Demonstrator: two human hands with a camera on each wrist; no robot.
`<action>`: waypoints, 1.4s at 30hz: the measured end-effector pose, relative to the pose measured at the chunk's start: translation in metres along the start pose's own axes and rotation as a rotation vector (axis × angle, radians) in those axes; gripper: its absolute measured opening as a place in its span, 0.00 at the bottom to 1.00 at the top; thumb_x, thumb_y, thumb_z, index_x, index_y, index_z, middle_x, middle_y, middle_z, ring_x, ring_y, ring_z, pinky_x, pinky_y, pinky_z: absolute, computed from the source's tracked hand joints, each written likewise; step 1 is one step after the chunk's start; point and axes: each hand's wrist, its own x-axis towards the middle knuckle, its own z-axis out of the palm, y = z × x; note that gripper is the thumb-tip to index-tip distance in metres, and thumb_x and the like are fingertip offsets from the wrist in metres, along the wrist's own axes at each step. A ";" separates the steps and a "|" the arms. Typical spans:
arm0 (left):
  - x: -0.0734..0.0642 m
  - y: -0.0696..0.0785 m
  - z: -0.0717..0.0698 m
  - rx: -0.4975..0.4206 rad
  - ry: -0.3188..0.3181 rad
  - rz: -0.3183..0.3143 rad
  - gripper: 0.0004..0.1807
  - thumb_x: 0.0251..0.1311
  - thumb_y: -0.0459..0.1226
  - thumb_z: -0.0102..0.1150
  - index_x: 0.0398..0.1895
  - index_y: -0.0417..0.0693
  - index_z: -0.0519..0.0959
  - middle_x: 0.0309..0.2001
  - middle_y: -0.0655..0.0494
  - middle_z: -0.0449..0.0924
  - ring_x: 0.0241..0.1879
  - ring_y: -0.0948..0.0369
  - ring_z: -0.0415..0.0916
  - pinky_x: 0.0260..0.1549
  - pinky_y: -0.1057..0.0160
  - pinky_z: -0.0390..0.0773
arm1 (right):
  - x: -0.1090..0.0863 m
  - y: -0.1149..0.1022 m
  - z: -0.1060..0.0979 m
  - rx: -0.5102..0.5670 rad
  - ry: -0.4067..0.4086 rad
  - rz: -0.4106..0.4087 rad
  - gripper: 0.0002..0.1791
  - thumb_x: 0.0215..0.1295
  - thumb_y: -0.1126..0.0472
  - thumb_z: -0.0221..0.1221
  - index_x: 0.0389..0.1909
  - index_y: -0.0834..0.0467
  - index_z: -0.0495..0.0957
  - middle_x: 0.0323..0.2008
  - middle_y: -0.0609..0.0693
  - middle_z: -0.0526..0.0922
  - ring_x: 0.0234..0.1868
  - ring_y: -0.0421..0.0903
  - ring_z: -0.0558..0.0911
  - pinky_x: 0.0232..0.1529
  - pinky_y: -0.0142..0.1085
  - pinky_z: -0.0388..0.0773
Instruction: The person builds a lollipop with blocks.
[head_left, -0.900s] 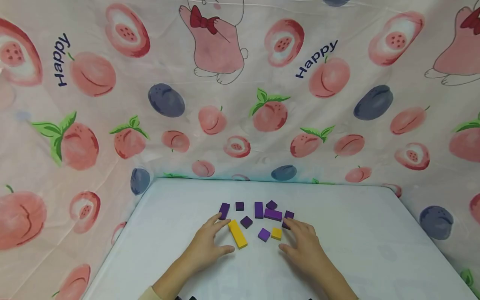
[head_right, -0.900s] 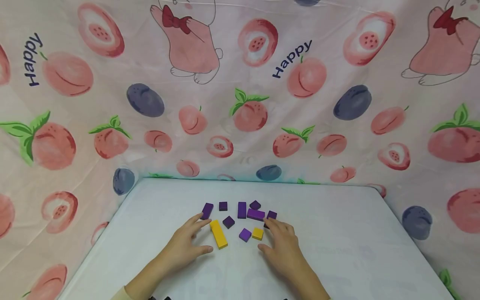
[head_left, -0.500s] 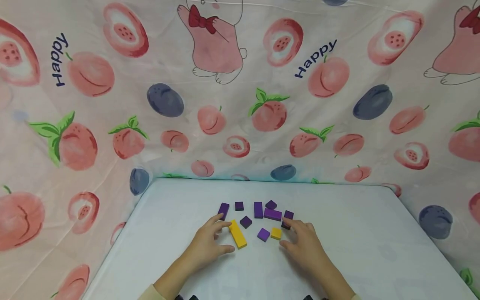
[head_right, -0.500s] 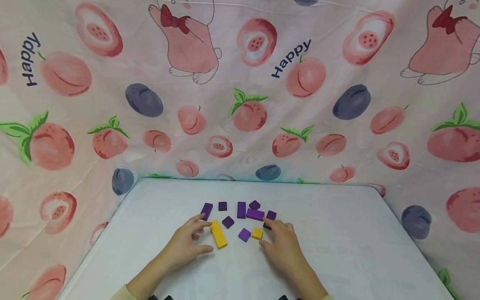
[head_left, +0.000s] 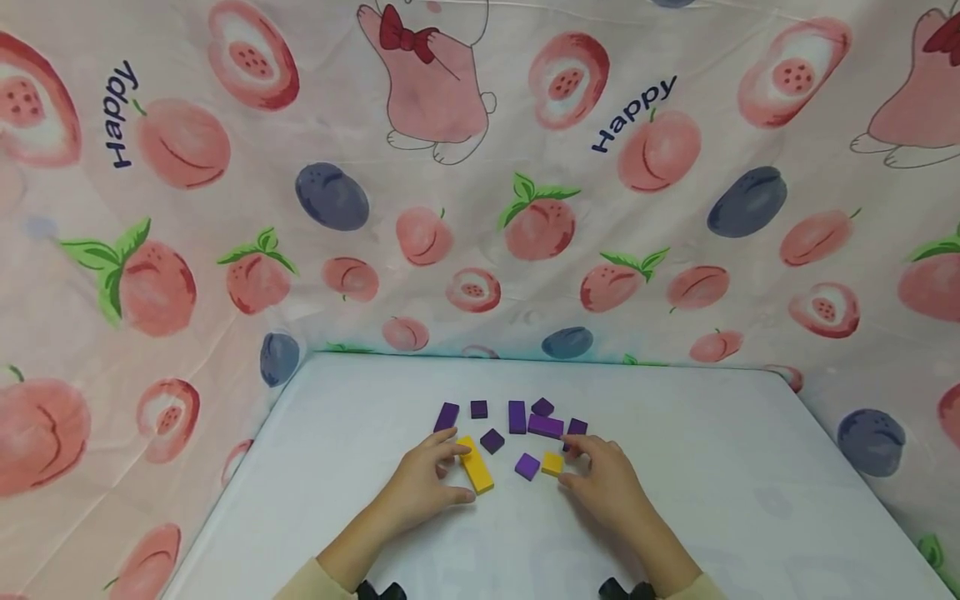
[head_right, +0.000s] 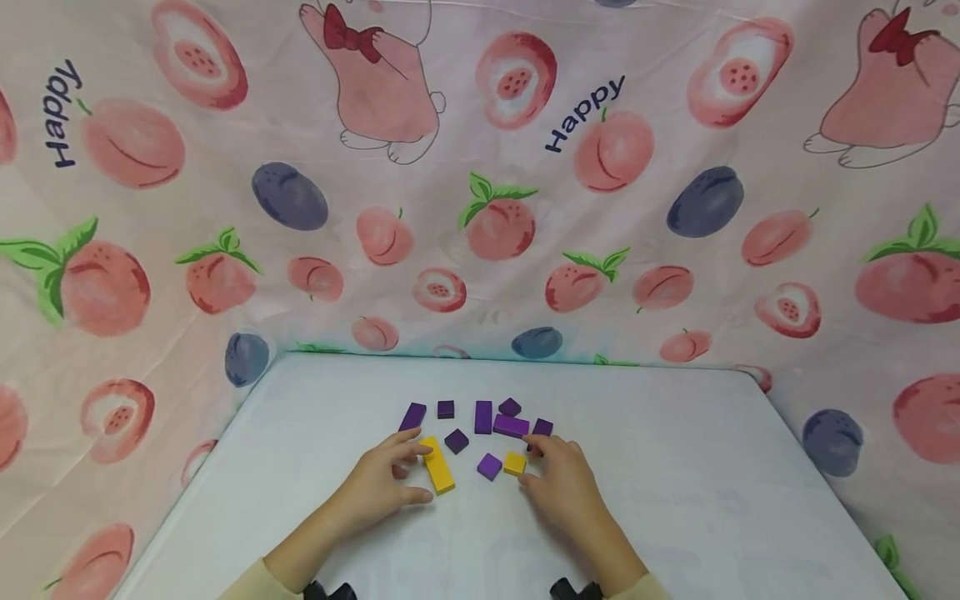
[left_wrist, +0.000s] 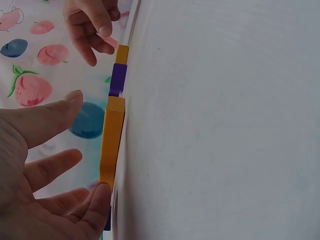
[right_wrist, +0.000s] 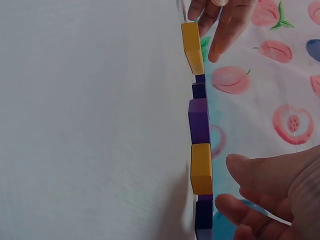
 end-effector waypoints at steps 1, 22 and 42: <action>0.000 0.000 0.001 0.002 0.001 0.000 0.33 0.50 0.44 0.86 0.62 0.51 0.85 0.80 0.46 0.68 0.53 0.55 0.81 0.51 0.57 0.85 | 0.000 0.000 0.001 0.001 0.003 -0.006 0.32 0.58 0.63 0.78 0.66 0.54 0.83 0.46 0.45 0.87 0.45 0.46 0.75 0.47 0.40 0.75; 0.012 -0.008 0.011 -0.031 0.044 -0.012 0.25 0.46 0.38 0.87 0.50 0.52 0.88 0.74 0.46 0.75 0.51 0.59 0.79 0.44 0.69 0.79 | 0.005 0.007 0.013 0.003 -0.013 0.024 0.28 0.58 0.65 0.77 0.62 0.55 0.84 0.40 0.43 0.85 0.46 0.46 0.81 0.58 0.52 0.80; 0.021 -0.006 0.017 0.025 0.053 -0.044 0.27 0.40 0.42 0.91 0.44 0.56 0.85 0.68 0.51 0.78 0.52 0.60 0.76 0.56 0.58 0.80 | 0.009 0.003 0.014 -0.021 -0.006 0.005 0.23 0.58 0.66 0.77 0.55 0.58 0.86 0.38 0.45 0.83 0.41 0.46 0.78 0.52 0.47 0.79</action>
